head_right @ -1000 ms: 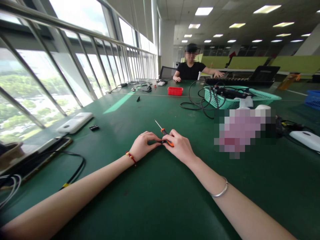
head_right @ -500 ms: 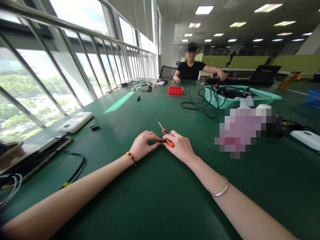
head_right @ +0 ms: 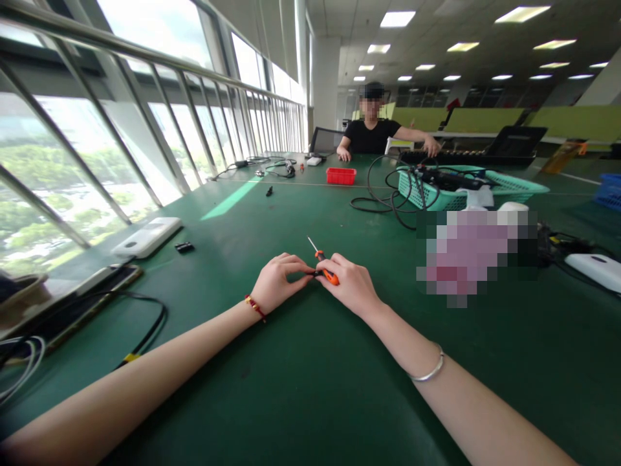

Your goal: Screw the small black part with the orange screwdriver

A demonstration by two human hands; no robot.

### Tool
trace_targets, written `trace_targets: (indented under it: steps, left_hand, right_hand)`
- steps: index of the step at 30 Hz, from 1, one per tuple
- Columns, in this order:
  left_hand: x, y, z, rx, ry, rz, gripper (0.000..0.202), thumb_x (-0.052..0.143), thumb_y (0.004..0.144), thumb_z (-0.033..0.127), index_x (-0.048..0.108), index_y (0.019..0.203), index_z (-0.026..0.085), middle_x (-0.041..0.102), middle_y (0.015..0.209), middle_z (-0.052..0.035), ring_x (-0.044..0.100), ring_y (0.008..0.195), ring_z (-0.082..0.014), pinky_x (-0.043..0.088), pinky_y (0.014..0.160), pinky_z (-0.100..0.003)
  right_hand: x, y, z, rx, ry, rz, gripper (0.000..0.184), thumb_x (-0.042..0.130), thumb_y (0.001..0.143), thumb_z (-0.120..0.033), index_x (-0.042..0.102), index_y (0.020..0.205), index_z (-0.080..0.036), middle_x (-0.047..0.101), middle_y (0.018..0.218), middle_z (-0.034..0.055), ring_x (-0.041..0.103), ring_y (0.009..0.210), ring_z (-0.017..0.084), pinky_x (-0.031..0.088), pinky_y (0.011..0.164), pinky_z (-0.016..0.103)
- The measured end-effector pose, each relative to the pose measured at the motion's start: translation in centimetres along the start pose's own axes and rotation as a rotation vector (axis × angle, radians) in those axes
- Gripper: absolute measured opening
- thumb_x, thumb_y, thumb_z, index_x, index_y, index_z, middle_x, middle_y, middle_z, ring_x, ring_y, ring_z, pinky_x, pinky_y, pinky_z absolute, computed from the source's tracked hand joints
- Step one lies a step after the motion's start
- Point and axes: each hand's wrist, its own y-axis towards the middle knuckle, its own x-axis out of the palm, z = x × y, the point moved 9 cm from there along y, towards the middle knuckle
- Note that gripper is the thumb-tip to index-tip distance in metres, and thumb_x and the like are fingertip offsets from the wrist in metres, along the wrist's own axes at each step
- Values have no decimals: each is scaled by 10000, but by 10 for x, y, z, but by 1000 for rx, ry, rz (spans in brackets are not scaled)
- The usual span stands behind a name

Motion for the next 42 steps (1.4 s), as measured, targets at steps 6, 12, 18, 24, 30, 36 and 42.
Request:
trace_targets:
  steps: [6, 12, 18, 24, 30, 36, 42]
  left_hand:
    - [1, -1, 5, 43, 43, -13, 195, 564, 883, 304, 743, 918, 236, 711, 924, -26, 573, 859, -184, 451, 793, -332]
    - [-1, -1, 6, 28, 80, -5, 160, 575, 858, 266, 725, 899, 230, 707, 916, -20, 575, 861, -184, 448, 794, -333]
    - [-1, -1, 5, 2, 63, -3, 127, 588, 822, 247, 709, 855, 224, 698, 880, -14, 579, 852, -179, 451, 801, -328]
    - [-1, -1, 5, -5, 49, -10, 107, 604, 795, 228, 699, 842, 219, 695, 887, -13, 586, 850, -182, 458, 798, -335]
    - [0, 1, 0, -31, -58, -21, 91, 621, 782, 208, 687, 843, 221, 693, 895, -6, 596, 864, -176, 478, 820, -322]
    - [1, 1, -4, -37, -127, -13, 58, 633, 771, 209, 675, 810, 219, 686, 875, -4, 604, 859, -170, 489, 807, -307]
    - [1, 0, 4, 11, -142, -25, 46, 636, 769, 193, 661, 806, 206, 686, 859, -4, 603, 844, -164, 488, 803, -299]
  right_hand:
    - [1, 0, 0, 2, -11, -10, 149, 551, 860, -348, 627, 946, -253, 619, 901, 1, 603, 775, 137, 411, 634, 232]
    - [3, 0, -2, -17, -22, -17, 147, 536, 866, -345, 619, 950, -258, 616, 897, -2, 599, 765, 134, 407, 627, 233]
    - [3, 0, -3, -28, -43, -13, 157, 524, 866, -354, 617, 943, -254, 621, 889, 4, 595, 757, 139, 406, 620, 240]
    - [3, 0, -1, -12, -38, -13, 155, 522, 865, -354, 612, 944, -255, 618, 893, -2, 595, 760, 138, 405, 623, 239]
    - [2, 0, -2, -15, -30, -16, 144, 526, 866, -344, 609, 941, -254, 625, 898, -2, 591, 754, 135, 406, 630, 237]
    - [5, 0, 0, -11, -14, -34, 131, 538, 859, -344, 608, 933, -261, 631, 882, -7, 598, 760, 139, 398, 623, 235]
    - [9, 0, 2, -1, 3, -64, 131, 541, 849, -317, 613, 942, -260, 626, 884, -10, 602, 784, 141, 403, 648, 240]
